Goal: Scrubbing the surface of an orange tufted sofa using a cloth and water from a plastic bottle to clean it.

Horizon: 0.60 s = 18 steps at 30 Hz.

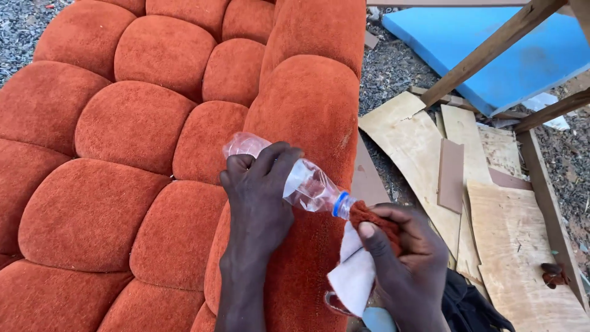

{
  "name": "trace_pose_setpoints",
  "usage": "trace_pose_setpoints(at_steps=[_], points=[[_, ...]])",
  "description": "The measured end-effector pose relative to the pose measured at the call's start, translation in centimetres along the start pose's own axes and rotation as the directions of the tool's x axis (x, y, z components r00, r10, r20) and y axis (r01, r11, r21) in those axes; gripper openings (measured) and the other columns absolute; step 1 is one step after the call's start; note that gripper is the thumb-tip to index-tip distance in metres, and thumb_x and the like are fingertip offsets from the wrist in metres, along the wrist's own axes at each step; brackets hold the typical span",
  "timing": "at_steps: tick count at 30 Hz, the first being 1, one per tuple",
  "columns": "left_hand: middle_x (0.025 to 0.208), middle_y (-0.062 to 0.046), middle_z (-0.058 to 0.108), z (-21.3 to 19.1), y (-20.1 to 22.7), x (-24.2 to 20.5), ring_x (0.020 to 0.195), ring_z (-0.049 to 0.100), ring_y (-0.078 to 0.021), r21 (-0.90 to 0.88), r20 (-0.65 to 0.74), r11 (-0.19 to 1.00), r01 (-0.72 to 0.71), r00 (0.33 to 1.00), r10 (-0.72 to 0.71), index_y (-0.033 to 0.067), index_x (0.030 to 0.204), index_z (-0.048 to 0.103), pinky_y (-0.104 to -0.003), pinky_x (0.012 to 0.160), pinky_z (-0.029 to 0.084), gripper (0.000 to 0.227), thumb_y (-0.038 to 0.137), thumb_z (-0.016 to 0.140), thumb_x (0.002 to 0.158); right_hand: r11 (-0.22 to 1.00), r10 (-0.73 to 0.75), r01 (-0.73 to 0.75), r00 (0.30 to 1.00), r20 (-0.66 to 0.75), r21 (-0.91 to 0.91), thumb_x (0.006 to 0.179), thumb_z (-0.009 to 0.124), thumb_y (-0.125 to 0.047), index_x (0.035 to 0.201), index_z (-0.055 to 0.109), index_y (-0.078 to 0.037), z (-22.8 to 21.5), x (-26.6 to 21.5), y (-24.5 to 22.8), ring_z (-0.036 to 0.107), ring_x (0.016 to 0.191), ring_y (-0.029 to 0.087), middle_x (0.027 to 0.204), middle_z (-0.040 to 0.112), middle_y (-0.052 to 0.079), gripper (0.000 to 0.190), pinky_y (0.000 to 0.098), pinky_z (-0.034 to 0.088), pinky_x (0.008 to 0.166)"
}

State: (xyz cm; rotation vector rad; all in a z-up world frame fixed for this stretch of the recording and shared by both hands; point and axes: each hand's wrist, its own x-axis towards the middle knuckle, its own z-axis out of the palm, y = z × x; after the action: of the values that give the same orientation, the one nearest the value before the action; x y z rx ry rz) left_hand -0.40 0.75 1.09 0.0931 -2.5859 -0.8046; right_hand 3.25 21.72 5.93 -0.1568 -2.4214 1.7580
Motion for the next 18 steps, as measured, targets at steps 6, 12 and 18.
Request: trace_pose_setpoints(at_steps=[6, 12, 18], points=[[0.143, 0.009, 0.069, -1.1, 0.4, 0.0, 0.107, 0.044, -0.0324, 0.053, -0.197, 0.998, -0.035, 0.979, 0.045, 0.0329, 0.128, 0.077, -0.048, 0.086, 0.034, 0.055, -0.003, 0.062, 0.088, 0.937, 0.153, -0.18, 0.982, 0.111, 0.3, 0.086, 0.082, -0.004, 0.115, 0.071, 0.001, 1.0, 0.1, 3.3, 0.068, 0.079, 0.017, 0.097, 0.075, 0.015, 0.031, 0.0284, 0.055, 0.072], [0.142, 0.011, 0.068, -2.9, 1.3, -0.1, 0.106, 0.043, -0.0309, 0.058, -0.176, 0.996, -0.069, 0.981, 0.078, 0.0325, 0.124, 0.076, -0.047, 0.084, 0.026, 0.059, -0.007, 0.06, 0.083, 0.798, 0.276, -0.341, 0.94, 0.201, 0.497, 0.087, 0.076, -0.001, 0.124, 0.067, 0.002, 0.8, 0.5, 4.6, 0.07, 0.104, 0.027, 0.122, 0.072, 0.019, 0.038, 0.0375, 0.056, 0.091], [0.138, 0.011, 0.07, -3.9, 1.6, 0.1, 0.101, 0.046, -0.0266, 0.067, -0.191, 0.986, -0.153, 0.968, 0.163, 0.0303, 0.12, 0.076, -0.045, 0.084, 0.023, 0.048, -0.004, 0.059, 0.091, 0.744, 0.235, -0.392, 0.912, 0.337, 0.542, 0.086, 0.081, -0.005, 0.119, 0.066, 0.0, -0.1, 0.6, 6.7, 0.069, 0.08, 0.027, 0.108, 0.072, 0.019, 0.037, 0.0418, 0.06, 0.069]])
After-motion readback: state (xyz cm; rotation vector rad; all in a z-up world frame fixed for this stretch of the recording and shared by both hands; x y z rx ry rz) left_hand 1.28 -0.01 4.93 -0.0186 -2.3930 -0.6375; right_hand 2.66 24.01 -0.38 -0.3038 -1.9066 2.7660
